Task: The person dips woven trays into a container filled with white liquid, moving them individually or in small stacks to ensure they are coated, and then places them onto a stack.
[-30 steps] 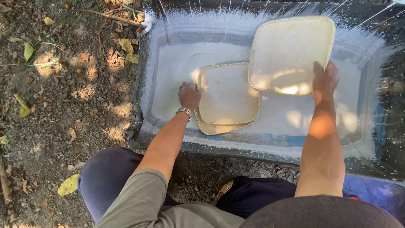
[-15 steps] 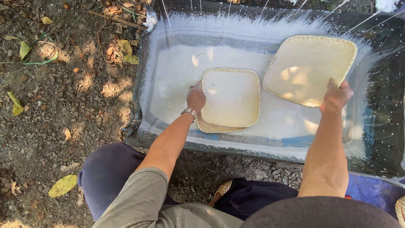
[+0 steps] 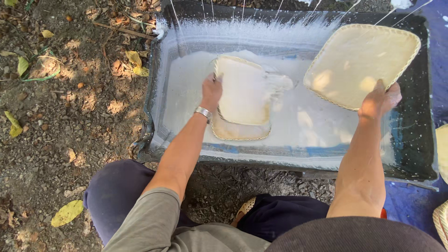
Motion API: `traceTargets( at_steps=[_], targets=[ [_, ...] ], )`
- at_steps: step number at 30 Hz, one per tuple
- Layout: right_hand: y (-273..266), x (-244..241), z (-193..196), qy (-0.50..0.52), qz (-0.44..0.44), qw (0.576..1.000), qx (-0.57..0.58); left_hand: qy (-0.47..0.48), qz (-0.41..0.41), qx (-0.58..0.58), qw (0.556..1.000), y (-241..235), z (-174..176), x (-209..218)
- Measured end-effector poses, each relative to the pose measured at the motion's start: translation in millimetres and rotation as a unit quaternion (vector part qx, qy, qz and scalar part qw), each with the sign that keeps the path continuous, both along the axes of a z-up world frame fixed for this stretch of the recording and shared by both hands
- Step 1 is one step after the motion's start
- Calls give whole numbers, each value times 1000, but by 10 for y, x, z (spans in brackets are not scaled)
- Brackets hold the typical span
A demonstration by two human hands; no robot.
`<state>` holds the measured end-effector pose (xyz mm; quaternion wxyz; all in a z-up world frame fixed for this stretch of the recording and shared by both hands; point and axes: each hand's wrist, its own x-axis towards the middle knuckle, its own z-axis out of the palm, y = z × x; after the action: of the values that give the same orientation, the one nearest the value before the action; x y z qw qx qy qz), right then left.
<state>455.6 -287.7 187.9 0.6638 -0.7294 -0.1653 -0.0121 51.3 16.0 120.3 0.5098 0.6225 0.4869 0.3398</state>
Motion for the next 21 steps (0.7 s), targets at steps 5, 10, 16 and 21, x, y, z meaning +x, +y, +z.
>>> traceTargets(
  at_steps=[5, 10, 16, 21],
  targets=[
    [30, -2, 112, -18, -22, 999, -43, 80, 13, 278, 957, 339, 591, -121],
    [63, -69, 129, 23, 37, 999, 24, 25, 33, 313, 949, 92, 870, -91],
    [68, -111, 296, -31, 90, 995, -20, 0, 6, 167, 986, -84, 852, -31],
    [-6, -63, 524, -163, -4, 970, -181, -12, -21, 66, 998, -307, 528, 455]
  ],
)
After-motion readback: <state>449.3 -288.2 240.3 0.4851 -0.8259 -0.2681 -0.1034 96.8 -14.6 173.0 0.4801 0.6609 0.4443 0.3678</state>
